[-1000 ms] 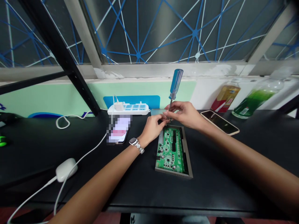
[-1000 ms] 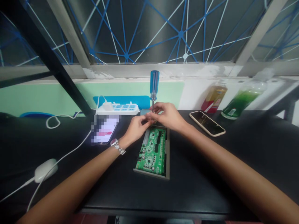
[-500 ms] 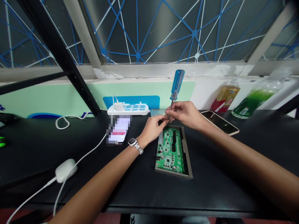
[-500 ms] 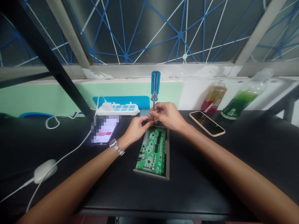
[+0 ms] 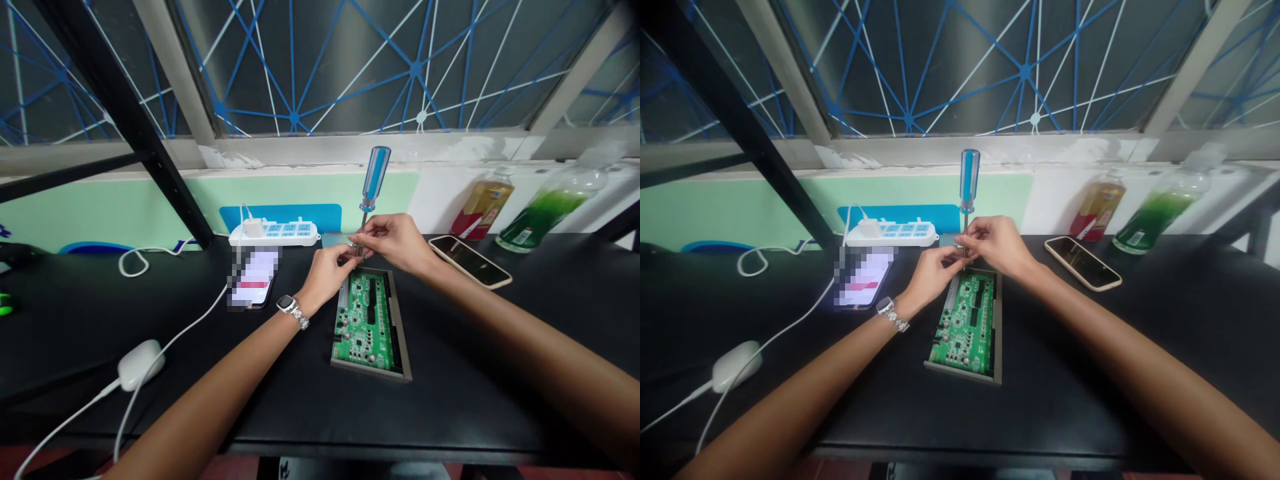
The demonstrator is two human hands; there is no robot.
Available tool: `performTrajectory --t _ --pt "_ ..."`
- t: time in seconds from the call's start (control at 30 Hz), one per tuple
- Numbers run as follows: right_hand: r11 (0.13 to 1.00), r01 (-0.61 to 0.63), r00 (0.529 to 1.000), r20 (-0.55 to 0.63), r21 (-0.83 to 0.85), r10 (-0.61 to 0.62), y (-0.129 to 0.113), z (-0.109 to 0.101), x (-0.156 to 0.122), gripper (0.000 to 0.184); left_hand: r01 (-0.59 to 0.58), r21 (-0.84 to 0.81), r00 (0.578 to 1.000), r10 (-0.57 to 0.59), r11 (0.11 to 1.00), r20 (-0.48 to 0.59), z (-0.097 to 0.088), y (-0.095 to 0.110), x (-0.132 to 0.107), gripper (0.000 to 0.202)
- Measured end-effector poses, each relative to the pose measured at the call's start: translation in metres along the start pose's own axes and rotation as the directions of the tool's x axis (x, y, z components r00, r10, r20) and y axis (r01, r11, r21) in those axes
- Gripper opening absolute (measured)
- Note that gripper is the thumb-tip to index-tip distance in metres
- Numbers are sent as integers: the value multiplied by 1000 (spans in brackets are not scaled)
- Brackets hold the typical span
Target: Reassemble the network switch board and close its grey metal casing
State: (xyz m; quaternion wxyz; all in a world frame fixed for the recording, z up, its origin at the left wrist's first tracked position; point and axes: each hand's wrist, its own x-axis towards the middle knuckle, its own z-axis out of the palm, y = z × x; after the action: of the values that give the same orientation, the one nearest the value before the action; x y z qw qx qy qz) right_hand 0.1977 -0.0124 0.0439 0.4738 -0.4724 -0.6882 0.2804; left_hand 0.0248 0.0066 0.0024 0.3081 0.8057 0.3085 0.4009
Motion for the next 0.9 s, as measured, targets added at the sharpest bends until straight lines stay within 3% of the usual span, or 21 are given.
performTrajectory --t 0.1,0.2,0.4,0.6,0.8,0.9 --pt "997 43 999 24 -57 -42 0 0 0 25 18 51 999 -20 999 33 -1 -1 1 15" --pt "998 44 997 69 -36 -41 0 0 -1 23 -32 22 995 30 999 96 -2 -1 0 19" --pt "999 18 999 -37 -40 -20 2 3 -1 26 11 -51 1000 -11 999 -16 2 -2 0 12" --pt "999 39 995 88 -14 -38 -2 0 -1 17 -7 -42 996 10 999 86 -2 -3 1 20" --pt "997 64 998 -15 -51 -65 3 4 0 18 36 -103 998 -41 994 -52 3 -2 1 12" --pt "997 71 997 40 -28 -70 0 2 0 18 41 -97 999 -39 994 19 1 -4 2 16"
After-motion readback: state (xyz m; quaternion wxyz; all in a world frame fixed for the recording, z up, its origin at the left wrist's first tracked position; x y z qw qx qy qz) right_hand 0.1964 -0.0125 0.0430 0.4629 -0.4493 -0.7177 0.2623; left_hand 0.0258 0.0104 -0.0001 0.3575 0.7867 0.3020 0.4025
